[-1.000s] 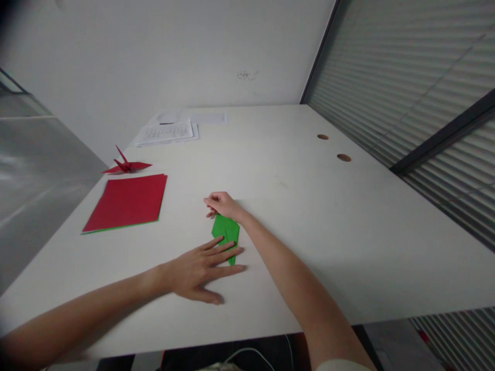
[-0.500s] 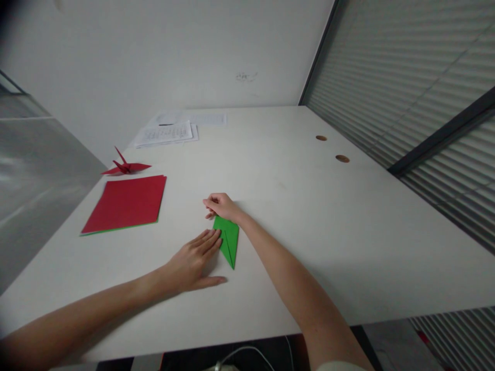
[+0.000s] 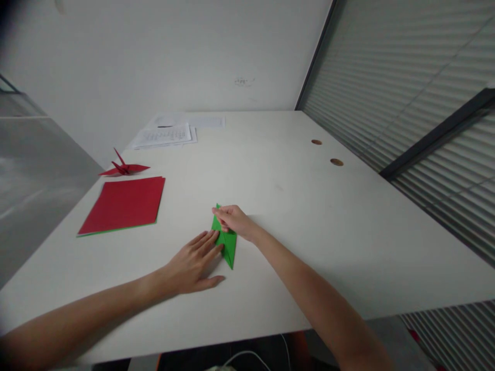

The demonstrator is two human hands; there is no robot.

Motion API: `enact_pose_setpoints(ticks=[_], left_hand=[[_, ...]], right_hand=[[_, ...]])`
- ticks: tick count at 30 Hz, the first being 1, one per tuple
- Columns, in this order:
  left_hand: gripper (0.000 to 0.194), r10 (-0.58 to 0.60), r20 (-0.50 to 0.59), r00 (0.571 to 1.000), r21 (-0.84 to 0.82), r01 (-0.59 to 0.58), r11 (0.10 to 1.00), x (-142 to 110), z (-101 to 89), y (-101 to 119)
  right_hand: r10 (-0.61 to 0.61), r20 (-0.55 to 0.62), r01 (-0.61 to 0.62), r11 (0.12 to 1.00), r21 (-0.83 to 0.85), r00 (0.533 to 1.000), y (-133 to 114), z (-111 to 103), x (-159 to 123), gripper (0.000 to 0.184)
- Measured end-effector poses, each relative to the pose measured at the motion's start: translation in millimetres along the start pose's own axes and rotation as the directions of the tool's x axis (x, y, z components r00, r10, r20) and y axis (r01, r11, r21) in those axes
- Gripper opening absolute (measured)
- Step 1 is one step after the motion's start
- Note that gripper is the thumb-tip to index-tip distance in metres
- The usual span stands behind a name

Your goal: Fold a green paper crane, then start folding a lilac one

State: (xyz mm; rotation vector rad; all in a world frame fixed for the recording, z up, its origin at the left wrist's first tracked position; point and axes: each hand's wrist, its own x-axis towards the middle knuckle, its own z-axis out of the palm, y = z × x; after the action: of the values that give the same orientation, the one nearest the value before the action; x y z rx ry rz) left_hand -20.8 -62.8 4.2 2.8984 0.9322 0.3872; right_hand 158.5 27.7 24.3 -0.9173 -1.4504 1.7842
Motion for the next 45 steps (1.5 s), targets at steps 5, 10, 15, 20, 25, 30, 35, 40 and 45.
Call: enact_pose_setpoints(ticks=[5, 10, 15, 20, 25, 30, 35, 40, 45], left_hand=[[0.061, 0.005, -0.052, 0.999, -0.036, -0.007, 0.999, -0.3, -2.5, 2.1], [0.045, 0.111, -0.053, 0.992, -0.128, -0.117, 0.985, 1.3, -5.1, 7.4], [0.05, 0.187, 0.011, 0.982, -0.24, -0.179, 0.954, 6.0, -8.7, 7.9], [0.047, 0.234, 0.033, 0.972, -0.219, -0.221, 0.95, 6.9, -8.6, 3.8], [0.043, 0.24, 0.025, 0.97, -0.197, -0.231, 0.953, 5.1, -9.8, 4.2], [0.041, 0.225, -0.015, 0.974, -0.203, -0.223, 0.953, 2.3, -6.1, 5.2], [0.042, 0.227, -0.107, 0.968, -0.199, -0.245, 0.949, 0.1, -1.4, 4.0], [0.067, 0.22, 0.063, 0.974, -0.205, -0.203, 0.958, 3.0, -5.2, 1.1], [0.072, 0.213, 0.129, 0.969, -0.215, -0.182, 0.959, 3.5, -5.1, -0.6]], right_hand=[[0.013, -0.076, -0.019, 0.996, -0.083, 0.997, 17.9, 0.8, -5.5, 0.053], [0.058, -0.094, -0.057, 0.998, 0.011, 0.994, 20.3, -1.1, -2.4, 0.054], [0.047, -0.088, -0.046, 0.999, 0.018, 0.995, 22.3, -2.3, -2.8, 0.049], [0.042, -0.085, -0.042, 0.999, -0.001, 0.996, 23.6, -3.7, -2.0, 0.045], [0.041, -0.089, -0.042, 0.999, -0.003, 0.995, 24.1, -3.6, -1.2, 0.045], [0.034, -0.085, -0.033, 0.999, 0.015, 0.996, 24.3, -3.9, -2.3, 0.045], [-0.012, -0.094, 0.027, 0.986, 0.161, 0.995, 24.5, -2.9, -6.1, 0.046], [-0.054, -0.168, 0.114, 0.921, 0.372, 0.984, 18.2, -9.2, -6.7, 0.046], [-0.193, -0.395, 0.242, 0.967, 0.079, 0.898, 11.1, -26.0, -7.5, 0.043]])
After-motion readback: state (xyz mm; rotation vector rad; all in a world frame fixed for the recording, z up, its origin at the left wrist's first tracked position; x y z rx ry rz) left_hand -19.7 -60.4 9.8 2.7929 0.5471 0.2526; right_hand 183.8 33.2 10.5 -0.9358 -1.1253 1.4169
